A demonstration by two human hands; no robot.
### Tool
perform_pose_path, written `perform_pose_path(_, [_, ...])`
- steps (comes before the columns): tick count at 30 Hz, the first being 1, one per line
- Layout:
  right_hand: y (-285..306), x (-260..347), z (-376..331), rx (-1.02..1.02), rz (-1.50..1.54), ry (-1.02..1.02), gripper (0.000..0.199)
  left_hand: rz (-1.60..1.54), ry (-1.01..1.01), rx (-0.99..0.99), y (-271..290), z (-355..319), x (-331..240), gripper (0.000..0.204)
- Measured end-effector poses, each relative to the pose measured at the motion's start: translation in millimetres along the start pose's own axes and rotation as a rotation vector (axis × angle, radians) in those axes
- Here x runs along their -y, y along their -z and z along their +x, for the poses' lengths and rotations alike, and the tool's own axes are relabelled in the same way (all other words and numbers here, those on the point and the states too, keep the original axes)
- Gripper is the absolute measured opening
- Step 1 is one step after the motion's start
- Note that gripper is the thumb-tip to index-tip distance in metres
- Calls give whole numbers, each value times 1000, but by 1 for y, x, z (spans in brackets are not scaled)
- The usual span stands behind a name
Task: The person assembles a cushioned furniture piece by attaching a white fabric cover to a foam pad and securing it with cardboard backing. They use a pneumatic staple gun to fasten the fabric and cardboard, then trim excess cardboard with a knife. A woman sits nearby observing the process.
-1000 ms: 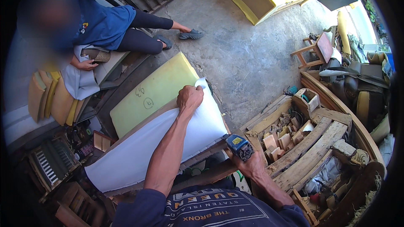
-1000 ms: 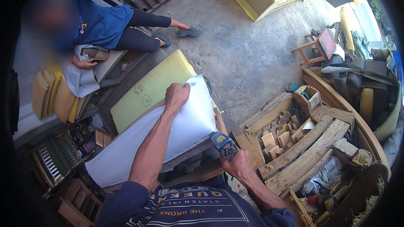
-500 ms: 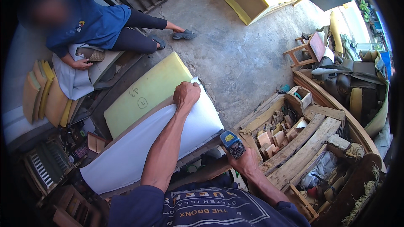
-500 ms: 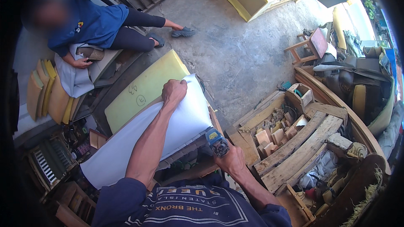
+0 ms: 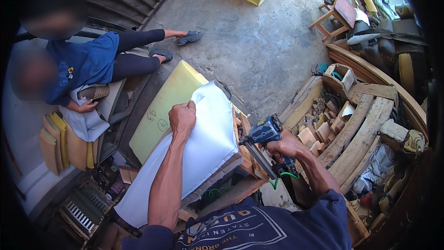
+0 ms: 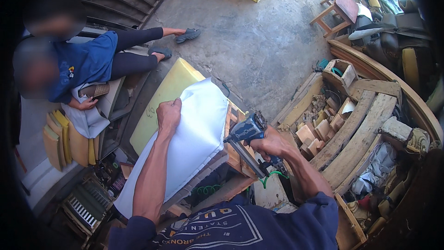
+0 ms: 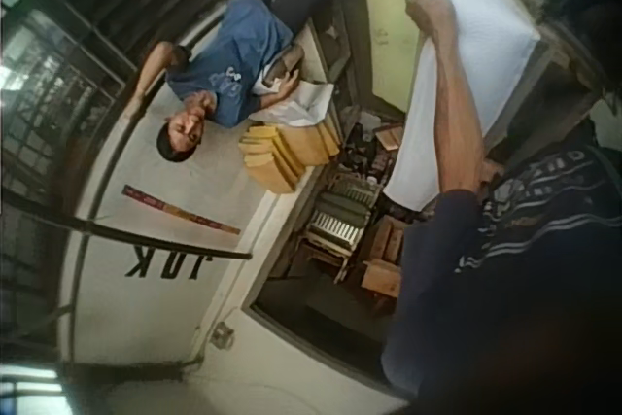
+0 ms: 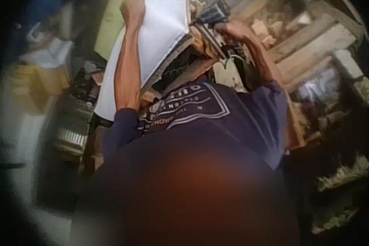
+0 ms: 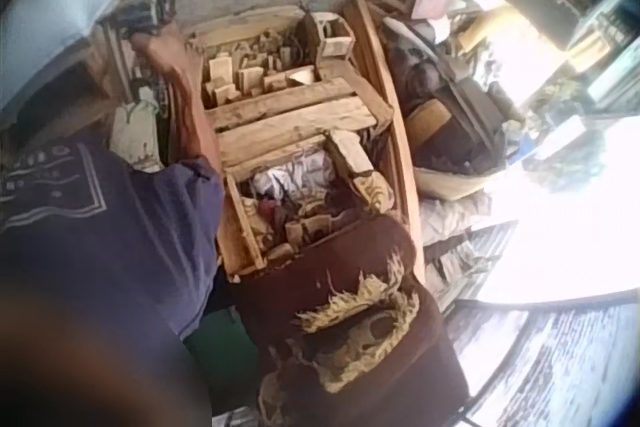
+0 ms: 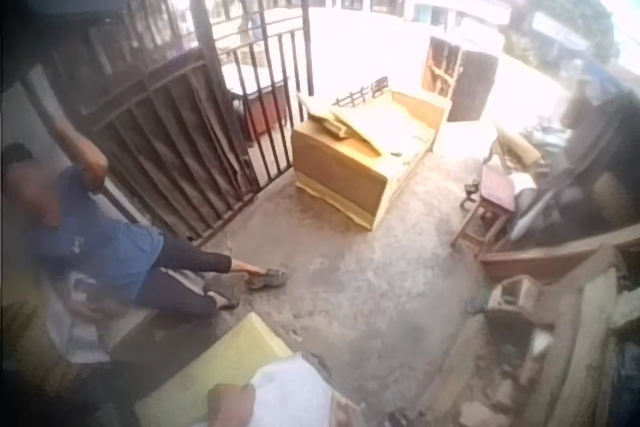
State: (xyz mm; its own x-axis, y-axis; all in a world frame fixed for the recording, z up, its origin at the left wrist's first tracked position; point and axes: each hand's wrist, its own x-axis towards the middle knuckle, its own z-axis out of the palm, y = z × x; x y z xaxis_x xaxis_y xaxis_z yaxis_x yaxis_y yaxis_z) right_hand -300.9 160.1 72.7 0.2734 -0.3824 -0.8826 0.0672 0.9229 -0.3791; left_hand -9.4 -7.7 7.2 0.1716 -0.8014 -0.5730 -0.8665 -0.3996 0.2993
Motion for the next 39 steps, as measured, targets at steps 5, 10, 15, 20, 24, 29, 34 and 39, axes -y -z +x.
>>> perform_pose_path(5, [12, -10, 17, 142, 78, -15, 22, -8, -11, -11, 1, -1, -1, 44])
perform_pose_path(10, [15, -20, 32, 228, 160, -61, 23, 26, 1, -31, 0, 0, -1, 43])
perform_pose_path(15, [22, -25, 46, 273, 145, -46, 23, 53, 40, -69, -7, 2, 2, 40])
perform_pose_path(20, [26, -29, 59, 389, 198, -108, 17, 67, 56, -118, -10, 1, 0, 38])
perform_pose_path(24, [27, -33, 56, 392, 191, -50, 17, 36, -27, -141, -6, 0, -2, 39])
perform_pose_path(29, [33, -48, 33, 272, 175, 215, 31, -11, -76, -180, -4, 1, -4, 39])
perform_pose_path(34, [42, -102, -22, -9, 553, 249, 36, 3, -29, -205, -5, 0, -6, 38])
perform_pose_path(39, [32, -161, -74, -118, 699, 297, 38, -6, -89, -218, -1, -2, -6, 39])
